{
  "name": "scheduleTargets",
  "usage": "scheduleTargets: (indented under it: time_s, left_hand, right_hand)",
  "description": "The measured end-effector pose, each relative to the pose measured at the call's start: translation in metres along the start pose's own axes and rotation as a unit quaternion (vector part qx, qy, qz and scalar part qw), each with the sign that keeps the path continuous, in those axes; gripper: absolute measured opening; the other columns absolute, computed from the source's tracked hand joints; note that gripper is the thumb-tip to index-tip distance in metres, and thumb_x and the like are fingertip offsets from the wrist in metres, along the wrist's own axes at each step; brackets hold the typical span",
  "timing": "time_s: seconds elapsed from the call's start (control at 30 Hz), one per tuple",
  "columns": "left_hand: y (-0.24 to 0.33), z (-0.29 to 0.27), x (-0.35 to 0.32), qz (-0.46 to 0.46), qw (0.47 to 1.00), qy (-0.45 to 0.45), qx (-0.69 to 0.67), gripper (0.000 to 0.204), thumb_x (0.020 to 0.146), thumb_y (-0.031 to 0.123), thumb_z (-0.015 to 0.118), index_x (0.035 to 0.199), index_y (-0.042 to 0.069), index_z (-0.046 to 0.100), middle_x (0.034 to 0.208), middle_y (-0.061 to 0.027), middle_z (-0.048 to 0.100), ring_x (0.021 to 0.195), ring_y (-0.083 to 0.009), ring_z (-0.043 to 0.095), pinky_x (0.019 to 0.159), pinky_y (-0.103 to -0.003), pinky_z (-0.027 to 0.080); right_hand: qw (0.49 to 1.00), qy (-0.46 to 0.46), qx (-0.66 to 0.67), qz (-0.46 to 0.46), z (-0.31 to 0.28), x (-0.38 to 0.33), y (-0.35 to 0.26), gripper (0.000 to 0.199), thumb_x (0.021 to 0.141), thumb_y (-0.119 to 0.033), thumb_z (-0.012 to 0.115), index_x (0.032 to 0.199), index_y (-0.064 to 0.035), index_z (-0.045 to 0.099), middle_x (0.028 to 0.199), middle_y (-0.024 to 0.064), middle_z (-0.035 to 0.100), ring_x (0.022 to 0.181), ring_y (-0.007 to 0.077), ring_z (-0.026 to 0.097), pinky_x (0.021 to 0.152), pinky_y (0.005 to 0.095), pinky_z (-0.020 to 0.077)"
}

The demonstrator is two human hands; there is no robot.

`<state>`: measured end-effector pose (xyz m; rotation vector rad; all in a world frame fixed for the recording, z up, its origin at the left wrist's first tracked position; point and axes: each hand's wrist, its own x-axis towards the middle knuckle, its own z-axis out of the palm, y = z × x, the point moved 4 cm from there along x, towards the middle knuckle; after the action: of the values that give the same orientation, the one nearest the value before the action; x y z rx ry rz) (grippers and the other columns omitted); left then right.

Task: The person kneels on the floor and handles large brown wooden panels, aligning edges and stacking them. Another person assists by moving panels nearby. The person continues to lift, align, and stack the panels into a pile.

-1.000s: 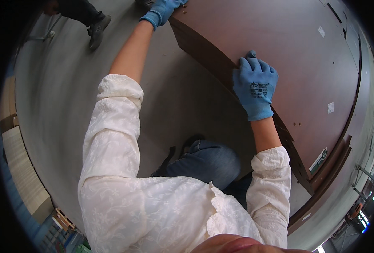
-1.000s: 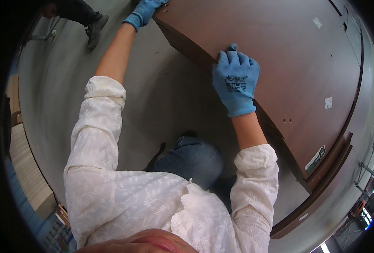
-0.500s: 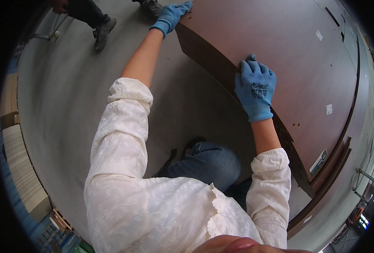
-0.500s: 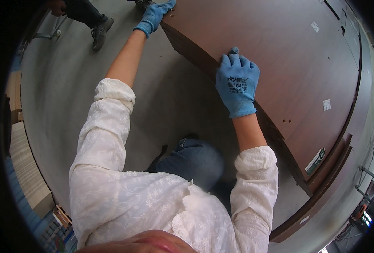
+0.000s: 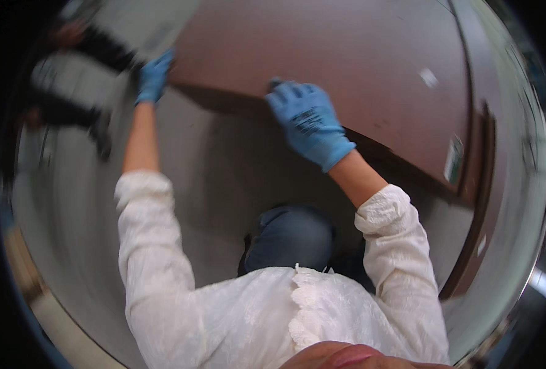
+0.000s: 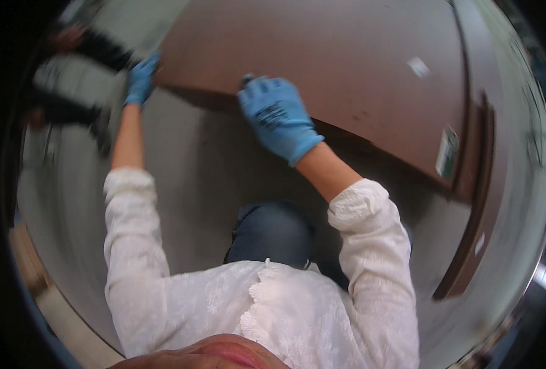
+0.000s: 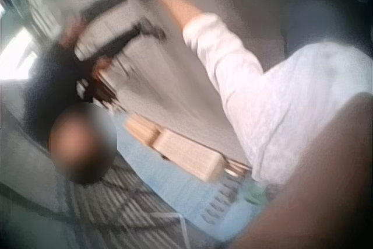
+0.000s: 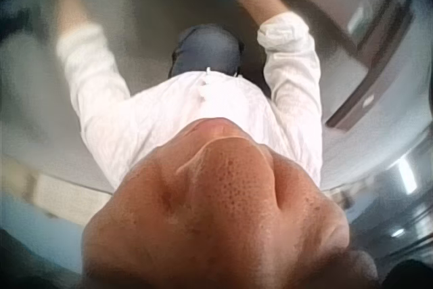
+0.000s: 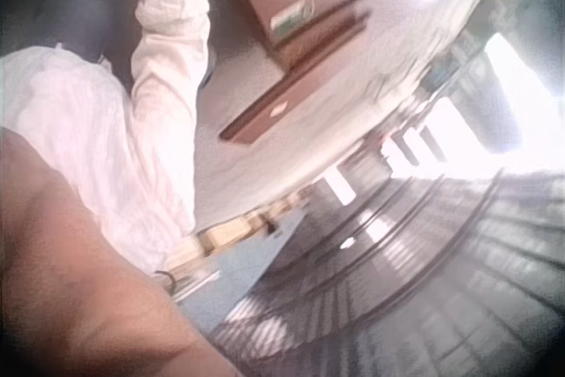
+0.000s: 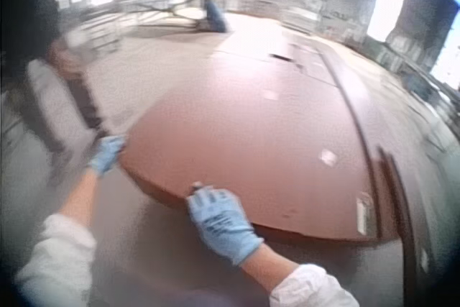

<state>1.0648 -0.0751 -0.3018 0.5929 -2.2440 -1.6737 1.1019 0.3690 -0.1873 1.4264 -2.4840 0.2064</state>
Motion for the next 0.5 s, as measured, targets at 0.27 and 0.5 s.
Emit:
scheduleTargets:
  time_s: [0.27,0.5]
  left_hand:
    - [0.084,0.002,-0.008,0.091,0.854,0.129,0.496,0.051,0.1,0.054,0.066,0.113,0.006,0.079,0.101,-0.0149,0.079,0.097,-0.026,0.073,0.091,-0.039,0.055]
    - [0.257,0.269,-0.14,0.365,0.921,-0.125,-0.052,0.051,0.103,0.023,0.063,0.15,0.003,0.055,0.149,-0.013,0.062,0.138,-0.0294,0.057,0.117,-0.043,0.046]
  right_hand:
    - [0.978,0.017,0.021,0.208,-0.159,-0.2,0.078,0.042,0.082,-0.024,0.083,0.117,-0.0061,0.07,0.131,0.0165,0.07,0.116,0.0312,0.069,0.1,0.0439,0.0524]
    - [0.798,0.097,-0.115,0.584,-0.261,-0.518,0.176,0.044,0.094,-0.02,0.079,0.13,0.0041,0.07,0.134,0.022,0.071,0.126,0.0338,0.068,0.109,0.0415,0.0519]
